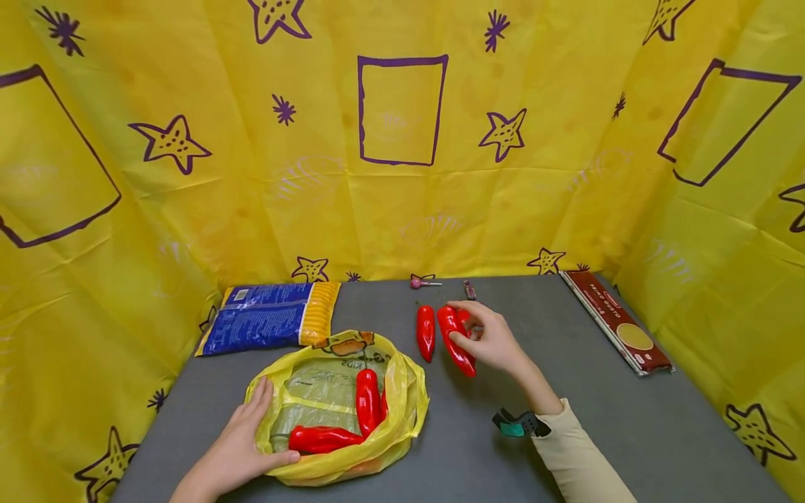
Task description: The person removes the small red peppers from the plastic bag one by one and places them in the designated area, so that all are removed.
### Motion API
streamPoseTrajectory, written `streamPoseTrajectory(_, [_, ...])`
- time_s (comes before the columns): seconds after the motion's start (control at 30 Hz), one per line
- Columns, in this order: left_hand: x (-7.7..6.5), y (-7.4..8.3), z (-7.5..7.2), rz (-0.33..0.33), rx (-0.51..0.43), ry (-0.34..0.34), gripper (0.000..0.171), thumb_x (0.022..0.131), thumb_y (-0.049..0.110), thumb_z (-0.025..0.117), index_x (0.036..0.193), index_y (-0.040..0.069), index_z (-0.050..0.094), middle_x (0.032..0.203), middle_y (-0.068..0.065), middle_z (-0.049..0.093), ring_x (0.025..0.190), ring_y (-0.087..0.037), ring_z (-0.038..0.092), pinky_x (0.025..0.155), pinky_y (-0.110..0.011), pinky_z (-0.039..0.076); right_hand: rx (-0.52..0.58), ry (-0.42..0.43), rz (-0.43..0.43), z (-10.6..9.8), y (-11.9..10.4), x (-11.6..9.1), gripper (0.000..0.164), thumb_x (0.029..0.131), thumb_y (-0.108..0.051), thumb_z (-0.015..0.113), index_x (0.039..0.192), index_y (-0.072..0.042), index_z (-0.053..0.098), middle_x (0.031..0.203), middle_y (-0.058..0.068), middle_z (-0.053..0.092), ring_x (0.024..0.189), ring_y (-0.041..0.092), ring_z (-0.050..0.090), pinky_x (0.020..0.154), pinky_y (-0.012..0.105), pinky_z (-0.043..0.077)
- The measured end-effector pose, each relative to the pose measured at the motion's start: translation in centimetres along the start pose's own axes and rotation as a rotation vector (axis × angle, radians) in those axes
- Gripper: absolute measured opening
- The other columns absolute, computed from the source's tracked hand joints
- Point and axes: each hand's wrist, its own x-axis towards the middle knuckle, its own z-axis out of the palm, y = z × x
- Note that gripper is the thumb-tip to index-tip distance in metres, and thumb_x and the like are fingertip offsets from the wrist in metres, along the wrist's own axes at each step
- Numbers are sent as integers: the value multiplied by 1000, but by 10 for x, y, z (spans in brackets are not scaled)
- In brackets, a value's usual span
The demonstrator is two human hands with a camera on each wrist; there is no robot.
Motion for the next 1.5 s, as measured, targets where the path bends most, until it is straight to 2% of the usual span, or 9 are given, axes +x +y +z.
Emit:
streamPoseTrajectory(0.13, [1,-1,0,-5,2,-4,140,76,64,89,168,-2,7,174,-31,3,149,-61,21,107,-82,34,-38,111,98,-16,34,-3,51,90,-10,81,139,-4,67,130,19,68,77,19,66,63,24,56])
streamPoseTrajectory(0.23, [1,0,0,-4,5,-7,139,77,63,88,168,-2,7,174,-31,3,149,-60,22,107,-82,35,-46,181,218,-27,59,-7,51,91,-14,80,140,-5,66,131,22,67,80,20,65,61,23,54])
streamPoseTrajectory(0.37, [2,0,0,-9,2,-11,139,77,63,88,168,-3,7,174,-31,2,149,-60,22,107,-82,34,-39,213,379,-37,83,-14,52,94,-18,77,143,-7,63,131,23,67,82,19,62,59,24,51])
streamPoseTrajectory(0.47, [2,1,-1,-13,2,-20,138,78,62,88,168,-3,7,174,-31,1,149,-61,20,107,-82,34,-37,200,441,-38,97,-17,51,96,-18,75,144,-6,62,131,24,67,83,22,63,59,25,50])
streamPoseTrajectory(0.67, [2,2,-2,-17,7,-29,137,79,61,88,168,-4,7,174,-32,1,149,-62,20,108,-82,34,-70,202,445,-31,116,-22,51,95,-19,76,143,-3,64,131,28,69,98,34,70,73,26,52])
streamPoseTrajectory(0.8, [2,1,-1,-20,9,-30,138,78,63,88,168,-5,7,174,-32,1,148,-64,20,107,-83,34,-89,210,434,-25,120,-22,53,96,-20,76,144,-1,64,127,29,70,101,37,69,76,29,53])
streamPoseTrajectory(1.13, [4,-1,0,-24,26,-37,138,79,64,86,168,-4,6,174,-32,1,147,-64,21,105,-84,34,-128,205,439,-19,119,-19,54,99,-25,72,146,1,62,93,19,69,86,28,60,71,31,43])
streamPoseTrajectory(1.37, [4,0,0,-36,17,-43,137,80,64,86,168,-4,6,174,-31,-1,148,-66,17,105,-85,33,-149,196,463,-18,118,-21,51,104,-26,66,147,0,61,113,23,71,95,33,59,79,37,44])
streamPoseTrajectory(1.5, [3,1,0,-40,16,-44,137,80,64,86,168,-3,6,174,-31,-1,148,-67,17,105,-85,33,-150,207,476,-18,118,-22,51,105,-27,66,147,1,61,111,23,69,96,34,59,81,39,44])
